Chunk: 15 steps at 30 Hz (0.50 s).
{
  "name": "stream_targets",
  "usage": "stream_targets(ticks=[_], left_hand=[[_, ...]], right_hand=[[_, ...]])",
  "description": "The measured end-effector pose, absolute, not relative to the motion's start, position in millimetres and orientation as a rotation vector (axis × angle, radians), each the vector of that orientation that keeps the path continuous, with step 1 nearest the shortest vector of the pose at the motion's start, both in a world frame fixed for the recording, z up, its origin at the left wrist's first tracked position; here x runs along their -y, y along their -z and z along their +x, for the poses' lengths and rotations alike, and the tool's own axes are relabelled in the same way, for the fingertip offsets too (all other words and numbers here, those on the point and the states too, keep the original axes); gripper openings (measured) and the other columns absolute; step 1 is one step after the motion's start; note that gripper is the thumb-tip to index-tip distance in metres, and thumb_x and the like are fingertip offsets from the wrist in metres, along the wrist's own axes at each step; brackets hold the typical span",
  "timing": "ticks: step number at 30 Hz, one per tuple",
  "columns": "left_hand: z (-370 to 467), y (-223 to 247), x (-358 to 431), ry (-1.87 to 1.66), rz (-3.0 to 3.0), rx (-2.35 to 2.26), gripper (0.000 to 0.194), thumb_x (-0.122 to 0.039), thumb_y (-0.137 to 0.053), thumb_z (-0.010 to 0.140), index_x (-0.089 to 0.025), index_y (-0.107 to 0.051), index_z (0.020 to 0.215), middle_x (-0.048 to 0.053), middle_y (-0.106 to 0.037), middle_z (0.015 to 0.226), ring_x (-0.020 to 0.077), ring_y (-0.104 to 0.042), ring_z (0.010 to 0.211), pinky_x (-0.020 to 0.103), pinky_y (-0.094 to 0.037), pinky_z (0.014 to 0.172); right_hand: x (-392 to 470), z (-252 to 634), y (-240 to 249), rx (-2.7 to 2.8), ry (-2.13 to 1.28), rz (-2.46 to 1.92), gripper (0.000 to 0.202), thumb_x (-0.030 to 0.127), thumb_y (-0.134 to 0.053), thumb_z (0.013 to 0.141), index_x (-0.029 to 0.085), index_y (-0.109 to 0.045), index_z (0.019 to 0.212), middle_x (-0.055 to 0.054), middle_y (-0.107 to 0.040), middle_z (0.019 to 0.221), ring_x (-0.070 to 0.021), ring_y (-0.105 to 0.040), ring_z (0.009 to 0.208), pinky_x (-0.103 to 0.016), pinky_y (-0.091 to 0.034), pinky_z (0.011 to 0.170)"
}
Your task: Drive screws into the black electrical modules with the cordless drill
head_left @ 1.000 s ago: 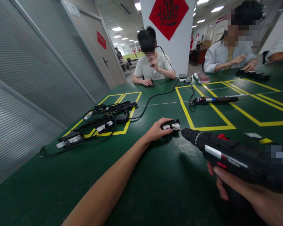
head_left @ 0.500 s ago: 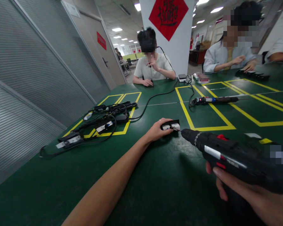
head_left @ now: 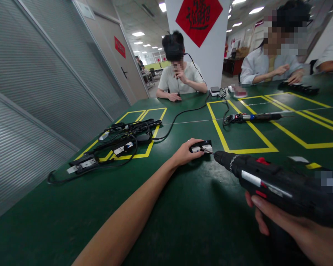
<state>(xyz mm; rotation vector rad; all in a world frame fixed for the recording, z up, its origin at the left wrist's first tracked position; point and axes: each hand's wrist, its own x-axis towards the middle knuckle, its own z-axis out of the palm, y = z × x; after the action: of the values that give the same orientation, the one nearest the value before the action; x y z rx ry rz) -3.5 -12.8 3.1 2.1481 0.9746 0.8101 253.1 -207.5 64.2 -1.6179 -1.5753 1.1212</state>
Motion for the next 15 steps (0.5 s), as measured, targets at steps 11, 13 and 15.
stream_targets(ticks=[11,13,15], left_hand=[[-3.6,-4.6,13.3,-0.810,2.157,-0.975,0.049,-0.034,-0.063,0.077,-0.022,-0.053,0.124,0.007,-0.057,0.120,0.0212,-0.055,0.109,0.038,-0.041,0.099],[-3.7,-4.5,13.4,-0.814,2.161,-0.969,0.049,-0.035,-0.063,0.077,-0.022,-0.053,0.123,0.008,-0.057,0.120,0.0215,-0.055,0.110,0.038,-0.041,0.100],[-3.8,-4.0,13.2,-0.817,2.162,-0.970,0.050,-0.035,-0.064,0.077,-0.022,-0.053,0.124,0.008,-0.056,0.121,0.0218,-0.055,0.110,0.038,-0.041,0.100]], right_hand=[[209.5,249.5,-72.4,1.580,-1.198,-1.635,0.032,0.056,-0.047,0.085,0.030,-0.066,0.081,0.002,-0.069,0.053,-0.0206,-0.070,0.059,-0.030,-0.055,0.065],[209.1,250.0,-71.0,1.582,-1.224,-1.650,0.035,0.057,-0.045,0.086,0.029,-0.065,0.083,0.002,-0.069,0.054,-0.0206,-0.069,0.059,-0.032,-0.055,0.067],[208.8,251.4,-69.8,1.604,-1.230,-1.645,0.035,0.057,-0.045,0.086,0.029,-0.065,0.084,0.002,-0.069,0.059,-0.0204,-0.070,0.063,-0.032,-0.054,0.073]])
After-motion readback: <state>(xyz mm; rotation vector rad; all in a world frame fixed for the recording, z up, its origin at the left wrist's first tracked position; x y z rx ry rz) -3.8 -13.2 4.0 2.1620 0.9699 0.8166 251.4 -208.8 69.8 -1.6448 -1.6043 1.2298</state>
